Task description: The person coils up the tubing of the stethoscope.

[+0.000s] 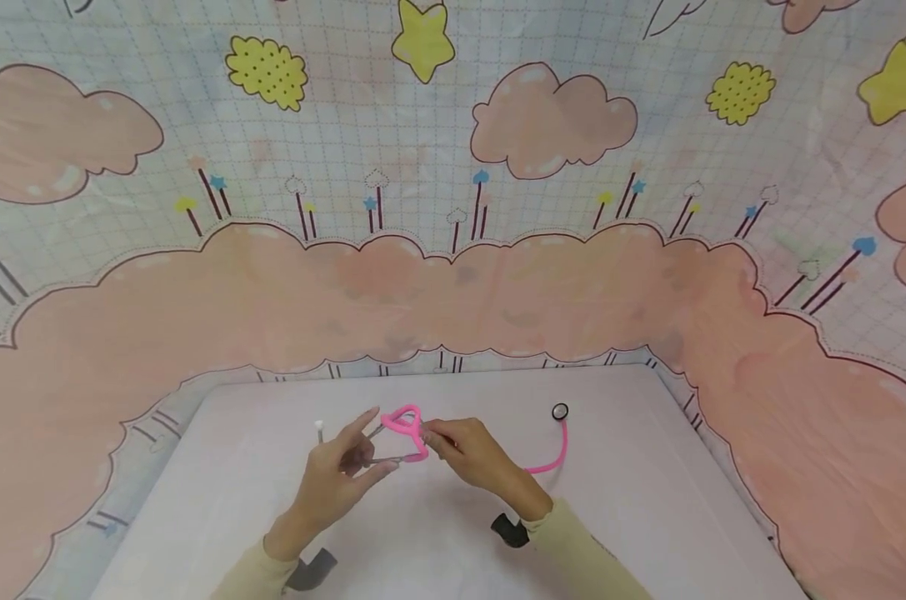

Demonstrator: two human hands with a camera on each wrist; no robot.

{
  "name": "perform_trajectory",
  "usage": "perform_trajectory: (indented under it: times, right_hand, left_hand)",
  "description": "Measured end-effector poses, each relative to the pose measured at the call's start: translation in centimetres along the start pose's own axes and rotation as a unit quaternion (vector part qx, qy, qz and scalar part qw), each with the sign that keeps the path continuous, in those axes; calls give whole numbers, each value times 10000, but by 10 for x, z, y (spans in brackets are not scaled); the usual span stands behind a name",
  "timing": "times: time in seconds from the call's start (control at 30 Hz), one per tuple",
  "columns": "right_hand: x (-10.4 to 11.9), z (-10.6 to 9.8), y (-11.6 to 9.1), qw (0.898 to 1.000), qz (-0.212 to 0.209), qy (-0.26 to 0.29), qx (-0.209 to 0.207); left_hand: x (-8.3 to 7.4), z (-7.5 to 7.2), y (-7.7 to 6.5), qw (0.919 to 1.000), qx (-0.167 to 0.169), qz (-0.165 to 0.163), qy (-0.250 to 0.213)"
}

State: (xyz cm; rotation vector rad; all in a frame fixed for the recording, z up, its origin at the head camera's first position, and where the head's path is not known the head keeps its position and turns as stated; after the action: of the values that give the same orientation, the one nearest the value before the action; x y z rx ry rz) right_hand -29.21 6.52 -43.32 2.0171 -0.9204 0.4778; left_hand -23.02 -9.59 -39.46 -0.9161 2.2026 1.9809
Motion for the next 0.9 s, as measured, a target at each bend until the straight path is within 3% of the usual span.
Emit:
perform_trajectory:
  times: [0.2,0.47,0.67,0.9]
  right_hand:
    - [-5,4,-9,9996,149,4,220]
    - [-12,9,-21,9978,522,9,409]
    - [-15,7,-29,9983,495,-107,290]
    - [-22,2,-39,9961,512,-666,258]
  left_hand:
    - [8,-2,0,9995,-60,-76,286]
    - [29,-12,0,9954,-296,-748,523]
    - [37,-19,-1,9918,-573,-837,776]
    - [47,-29,2,9836,-838,-898,1321]
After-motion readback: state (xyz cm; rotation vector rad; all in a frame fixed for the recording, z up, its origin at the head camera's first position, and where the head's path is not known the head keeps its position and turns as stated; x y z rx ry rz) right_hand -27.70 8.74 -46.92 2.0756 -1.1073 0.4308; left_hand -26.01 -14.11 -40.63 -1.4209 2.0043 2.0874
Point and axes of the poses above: each hand's wrist, its own y-axis towards the middle knuckle, its own z-axis out of the palm, x = y × z, the point moved 8 cm from there along y, towards the middle knuckle, and after that the axes turned 15 degrees about -x, right-handed, at the moved point
